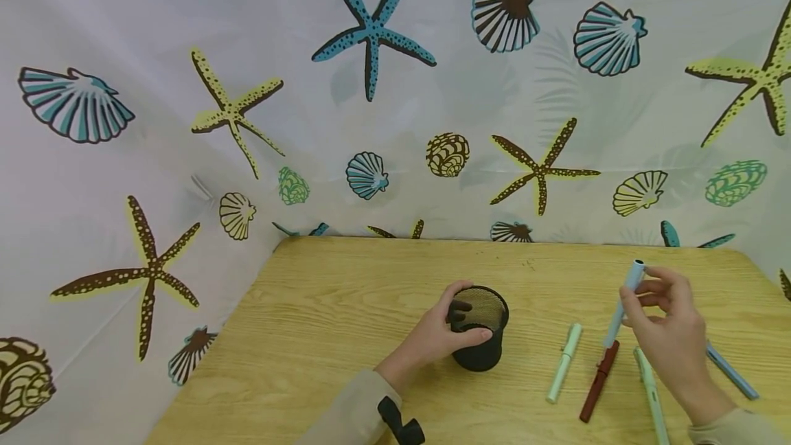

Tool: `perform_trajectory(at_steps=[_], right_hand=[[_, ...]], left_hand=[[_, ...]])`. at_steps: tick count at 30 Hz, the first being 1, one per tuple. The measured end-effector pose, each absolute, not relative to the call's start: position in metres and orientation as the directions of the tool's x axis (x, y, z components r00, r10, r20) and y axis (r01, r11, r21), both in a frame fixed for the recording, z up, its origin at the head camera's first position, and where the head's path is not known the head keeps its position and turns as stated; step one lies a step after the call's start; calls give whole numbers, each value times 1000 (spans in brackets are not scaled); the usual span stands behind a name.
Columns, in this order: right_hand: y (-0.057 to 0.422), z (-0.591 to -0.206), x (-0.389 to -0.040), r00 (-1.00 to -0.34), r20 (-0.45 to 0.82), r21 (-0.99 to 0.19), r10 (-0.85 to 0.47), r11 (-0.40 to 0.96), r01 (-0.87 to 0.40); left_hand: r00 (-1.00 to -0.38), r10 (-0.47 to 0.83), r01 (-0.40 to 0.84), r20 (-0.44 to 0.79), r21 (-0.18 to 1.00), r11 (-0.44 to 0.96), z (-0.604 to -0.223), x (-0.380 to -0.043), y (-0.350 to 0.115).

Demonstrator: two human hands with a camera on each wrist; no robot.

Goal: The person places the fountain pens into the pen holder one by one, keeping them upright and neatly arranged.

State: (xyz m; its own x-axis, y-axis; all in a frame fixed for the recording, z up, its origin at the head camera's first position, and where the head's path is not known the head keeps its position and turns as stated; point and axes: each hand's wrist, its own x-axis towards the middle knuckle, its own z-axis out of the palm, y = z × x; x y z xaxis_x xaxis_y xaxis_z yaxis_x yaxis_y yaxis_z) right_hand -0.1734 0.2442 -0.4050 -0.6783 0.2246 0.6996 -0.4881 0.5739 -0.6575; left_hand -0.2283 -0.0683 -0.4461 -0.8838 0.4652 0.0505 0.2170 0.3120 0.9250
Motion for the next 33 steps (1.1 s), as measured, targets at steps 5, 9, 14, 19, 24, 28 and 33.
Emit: perform_trajectory(at_steps=[5,9,14,19,24,28,33], right_hand=[[232,-405,-178,-678,706,-662,205,530,-530],[223,-403,-180,-672,717,-658,187,499,-564],[212,-401,-183,-641,749,-628,165,484,-609],[204,-400,-186,-631,762,-615,146,466,-636],[196,-394,-187,-636,756,-632,155,425,-648],[188,-385,-189,-625,767,-631,150,353,-690],[178,-378,-192,-605,785,-614,132,295,-732]], left_hand=[[-884,465,218,52,925,311,-447,-229,-68],[-884,465,222,55,924,313,-447,-229,-68],[-887,459,214,48,924,317,-447,-229,-68],[-890,454,206,43,926,316,-446,-227,-67],[-890,453,203,40,926,317,-445,-226,-67],[-892,450,207,42,924,323,-445,-225,-66],[-890,453,213,48,923,321,-446,-226,-66]])
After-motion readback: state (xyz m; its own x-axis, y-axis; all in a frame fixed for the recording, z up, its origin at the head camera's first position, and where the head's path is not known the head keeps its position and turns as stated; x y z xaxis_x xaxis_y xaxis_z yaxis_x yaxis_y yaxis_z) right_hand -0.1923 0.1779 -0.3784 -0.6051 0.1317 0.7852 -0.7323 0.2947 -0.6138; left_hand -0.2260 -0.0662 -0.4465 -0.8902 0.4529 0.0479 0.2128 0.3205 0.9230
